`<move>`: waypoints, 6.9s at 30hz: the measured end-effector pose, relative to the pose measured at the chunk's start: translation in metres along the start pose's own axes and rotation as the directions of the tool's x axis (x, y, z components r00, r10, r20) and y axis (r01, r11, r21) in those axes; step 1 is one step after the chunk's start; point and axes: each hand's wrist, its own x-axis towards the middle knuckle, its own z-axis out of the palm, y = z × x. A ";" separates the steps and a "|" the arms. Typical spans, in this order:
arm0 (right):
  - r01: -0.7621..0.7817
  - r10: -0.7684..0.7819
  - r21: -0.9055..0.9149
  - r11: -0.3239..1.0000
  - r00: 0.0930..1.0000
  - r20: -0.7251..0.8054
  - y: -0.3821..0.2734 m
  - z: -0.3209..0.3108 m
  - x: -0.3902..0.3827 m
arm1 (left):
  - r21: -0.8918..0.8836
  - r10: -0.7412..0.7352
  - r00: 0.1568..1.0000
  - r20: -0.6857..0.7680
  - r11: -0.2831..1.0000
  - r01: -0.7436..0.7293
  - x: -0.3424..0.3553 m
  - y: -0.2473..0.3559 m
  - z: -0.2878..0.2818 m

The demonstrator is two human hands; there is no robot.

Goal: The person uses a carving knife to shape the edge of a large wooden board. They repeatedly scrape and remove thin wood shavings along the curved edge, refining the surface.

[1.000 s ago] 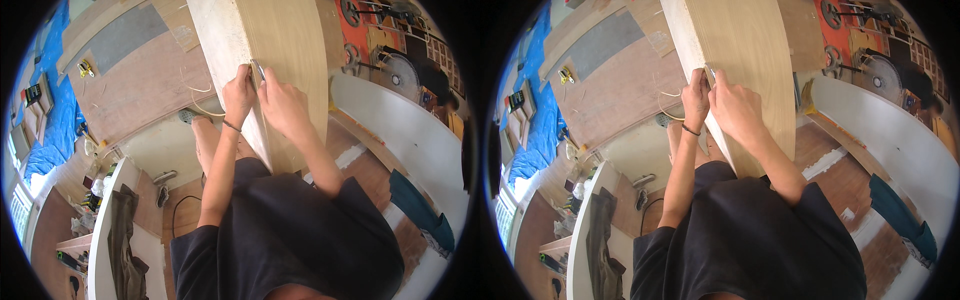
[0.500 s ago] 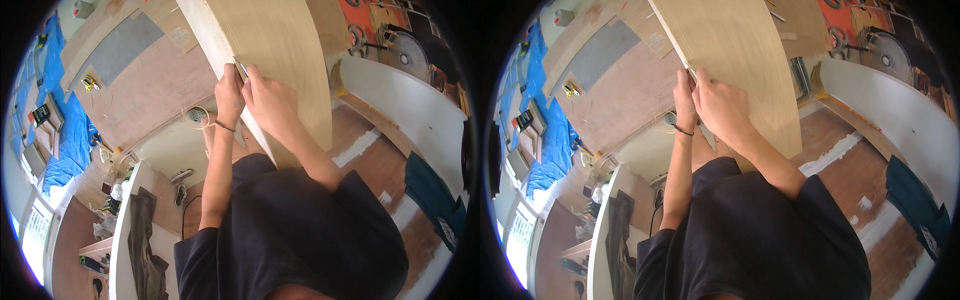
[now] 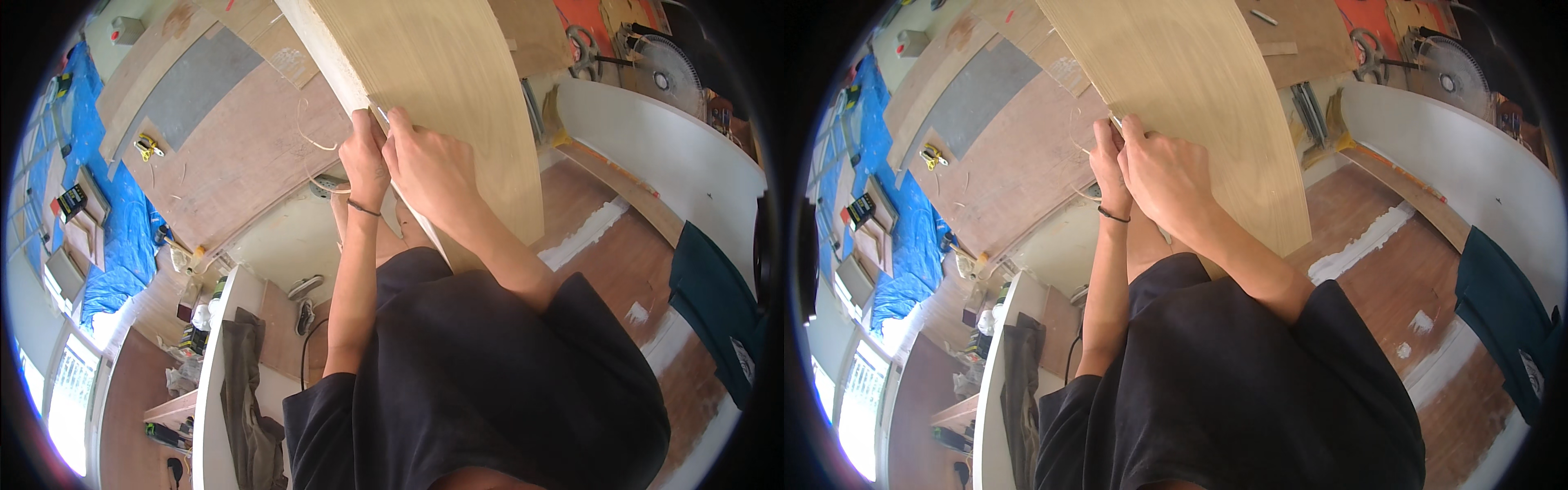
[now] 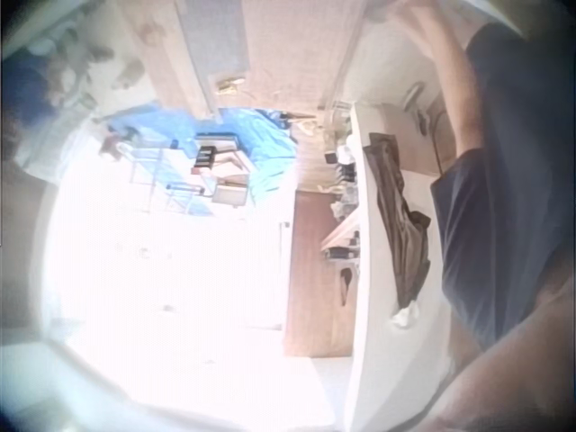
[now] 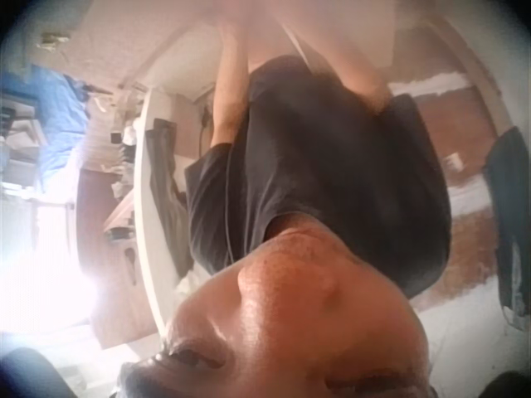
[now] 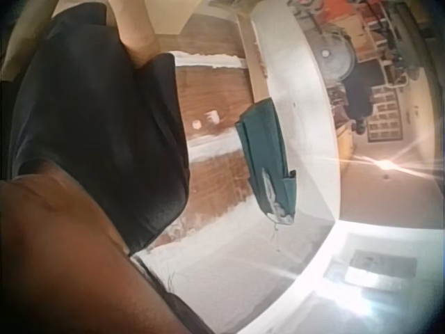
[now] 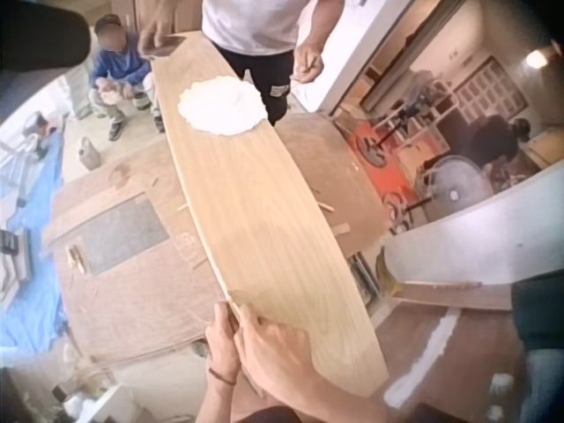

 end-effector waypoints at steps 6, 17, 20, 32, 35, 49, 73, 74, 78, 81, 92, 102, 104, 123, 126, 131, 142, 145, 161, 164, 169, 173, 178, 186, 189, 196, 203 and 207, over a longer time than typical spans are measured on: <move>-0.022 0.024 -0.019 1.000 0.995 0.095 -0.005 -0.010 0.006 | -0.007 0.003 0.999 -0.038 1.000 -0.004 0.000 -0.001 0.001; -0.036 0.040 -0.022 0.999 0.975 0.221 -0.008 -0.020 0.012 | 0.019 0.014 0.994 -0.105 1.000 -0.012 -0.002 -0.014 0.010; -0.037 0.039 -0.014 0.999 0.977 0.209 -0.008 -0.020 0.013 | -0.028 0.017 0.993 -0.117 0.999 -0.020 -0.003 -0.013 0.011; 0.043 -0.038 -0.038 0.998 0.991 0.126 -0.003 -0.021 0.019 | 0.013 0.078 0.982 -0.174 0.997 -0.077 -0.005 -0.017 0.023; -0.082 0.102 -0.089 0.993 0.961 0.255 -0.014 -0.028 0.010 | 0.011 0.008 0.992 -0.129 1.000 -0.006 -0.011 -0.017 0.019; -0.049 0.059 -0.073 0.996 0.989 0.134 -0.018 -0.009 0.005 | -0.067 -0.050 0.991 -0.121 0.997 0.042 -0.020 -0.014 0.021; -0.042 0.047 -0.069 0.997 0.997 0.068 -0.012 -0.003 -0.004 | 0.019 0.045 0.994 -0.104 0.999 -0.043 -0.035 -0.043 0.034; -0.039 0.040 -0.055 0.998 0.999 0.032 -0.011 0.000 -0.011 | -0.004 0.017 0.997 -0.080 1.000 -0.017 -0.033 -0.038 0.030; -0.048 0.053 -0.046 0.998 0.992 0.116 -0.011 -0.014 -0.015 | 0.047 -0.033 0.996 -0.079 0.998 0.037 -0.029 -0.036 0.026; -0.058 0.061 -0.040 0.998 0.993 0.103 -0.012 -0.011 -0.018 | 0.090 -0.050 0.996 -0.078 0.994 0.057 -0.032 -0.035 0.025; -0.017 0.023 -0.060 0.998 0.994 0.107 -0.008 -0.007 -0.019 | 0.024 -0.014 0.996 -0.093 1.000 0.017 -0.040 -0.050 0.034; -0.036 0.043 -0.062 0.997 0.993 0.113 -0.011 -0.009 -0.022 | 0.215 0.092 0.994 -0.057 0.973 -0.078 -0.047 -0.063 0.040; -0.002 0.005 -0.092 0.996 0.999 0.038 -0.009 -0.005 -0.015 | 0.223 0.076 0.997 -0.012 0.972 -0.071 -0.050 -0.065 0.039; -0.049 0.067 -0.110 0.993 0.984 0.166 -0.008 -0.011 -0.033 | 0.051 -0.046 0.999 0.007 0.998 0.045 -0.052 -0.066 0.036; -0.056 0.071 -0.102 0.993 0.986 0.148 -0.008 -0.009 -0.034 | 0.007 -0.027 1.000 0.006 1.000 0.027 -0.055 -0.064 0.037; -0.036 0.050 -0.109 0.993 0.990 0.131 -0.009 -0.006 -0.031 | -0.015 -0.013 1.000 0.010 1.000 0.013 -0.063 -0.073 0.041; -0.038 0.050 -0.116 0.993 0.993 0.103 -0.007 -0.006 -0.034 | 0.003 -0.049 0.999 0.011 0.999 0.049 -0.063 -0.072 0.044; -0.033 0.044 -0.100 0.994 0.993 0.105 -0.004 -0.004 -0.041 | 0.033 -0.052 0.999 0.007 0.998 0.051 -0.062 -0.075 0.045; -0.066 0.071 0.114 0.991 0.997 -0.040 0.015 0.014 -0.063 | -0.019 0.143 0.988 -0.064 0.989 -0.144 -0.032 0.005 -0.002; -0.047 0.050 0.091 0.995 0.998 -0.033 0.014 0.017 -0.059 | 0.058 0.176 0.984 -0.042 0.983 -0.174 -0.035 -0.003 0.005; -0.042 0.046 0.083 0.996 0.998 -0.039 0.013 0.016 -0.055 | 0.036 0.288 0.957 -0.034 0.957 -0.287 -0.033 0.009 -0.004; -0.013 0.019 0.079 0.997 0.997 -0.074 0.011 0.012 -0.054 | 0.148 0.133 0.989 0.069 0.979 -0.142 -0.037 -0.002 -0.007; 0.008 -0.003 0.070 0.998 0.996 -0.085 0.014 0.019 -0.055 | 0.161 0.160 0.984 0.075 0.972 -0.170 -0.038 -0.008 -0.007; -0.001 0.004 0.036 0.999 0.997 -0.081 0.009 0.021 -0.056 | 0.075 0.175 0.983 0.056 0.981 -0.179 -0.039 -0.016 -0.003; -0.007 0.010 0.038 0.999 0.996 -0.088 0.009 0.022 -0.056 | 0.043 0.172 0.983 0.062 0.984 -0.175 -0.038 -0.013 -0.005; -0.008 0.011 0.047 0.999 0.998 -0.068 0.011 0.021 -0.055 | 0.035 0.179 0.981 0.073 0.983 -0.182 -0.039 -0.013 -0.007; 0.013 -0.007 0.071 0.997 0.997 -0.080 0.013 0.021 -0.055 | 0.037 0.176 0.982 0.064 0.983 -0.179 -0.038 -0.011 -0.006; 0.001 0.003 0.066 0.998 0.999 -0.049 0.013 0.021 -0.054 | 0.036 0.149 0.987 0.065 0.988 -0.151 -0.038 -0.011 -0.005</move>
